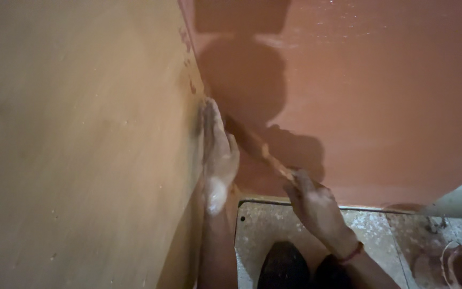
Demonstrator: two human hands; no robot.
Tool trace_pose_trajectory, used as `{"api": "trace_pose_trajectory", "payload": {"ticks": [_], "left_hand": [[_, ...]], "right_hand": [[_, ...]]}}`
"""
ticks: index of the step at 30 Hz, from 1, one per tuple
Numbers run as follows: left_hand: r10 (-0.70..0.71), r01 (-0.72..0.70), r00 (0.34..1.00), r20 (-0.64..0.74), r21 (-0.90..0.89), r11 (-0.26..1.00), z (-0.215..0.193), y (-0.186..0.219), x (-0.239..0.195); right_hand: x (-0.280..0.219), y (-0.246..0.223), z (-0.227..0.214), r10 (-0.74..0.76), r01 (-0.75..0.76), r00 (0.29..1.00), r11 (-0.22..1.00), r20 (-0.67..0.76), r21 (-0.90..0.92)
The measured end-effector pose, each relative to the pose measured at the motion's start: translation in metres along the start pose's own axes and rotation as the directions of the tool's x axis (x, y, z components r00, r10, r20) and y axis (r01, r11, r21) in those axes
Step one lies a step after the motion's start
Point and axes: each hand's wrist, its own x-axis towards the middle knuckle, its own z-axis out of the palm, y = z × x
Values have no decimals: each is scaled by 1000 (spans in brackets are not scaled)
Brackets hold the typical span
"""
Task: The person kneels on the floor and uses a paintbrush to apply reddish-brown paint to a wall. They repeatedly dip the brush into a small bucket and stroke the wall surface, gradually covering the lower section.
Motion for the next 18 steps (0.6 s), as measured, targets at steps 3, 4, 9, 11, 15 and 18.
{"api": "trace_pose_trajectory", "payload": {"ticks": [3,4,9,11,15,18], "left_hand": [[-49,51,998,35,-67,996,-1,0,3],[-58,63,997,49,-99,993,-1,1,5],[-104,106,994,26,-143,984,-4,7,7],[-91,89,996,-1,-161,983,-6,7,4],[-34,22,998,-47,-244,970,-10,13,-2],[-24,10,999,-49,-260,966,-12,18,0]], "right_hand": [[19,9,26,20,-15,994,999,107,-51],[26,14,35,78,-66,980,995,182,-69],[20,35,33,-344,269,936,839,-76,-473],[0,32,15,-63,30,982,982,-177,-186],[-16,5,2,32,-43,989,996,-144,-76],[-2,-13,17,3,0,993,1000,-117,24]]}}
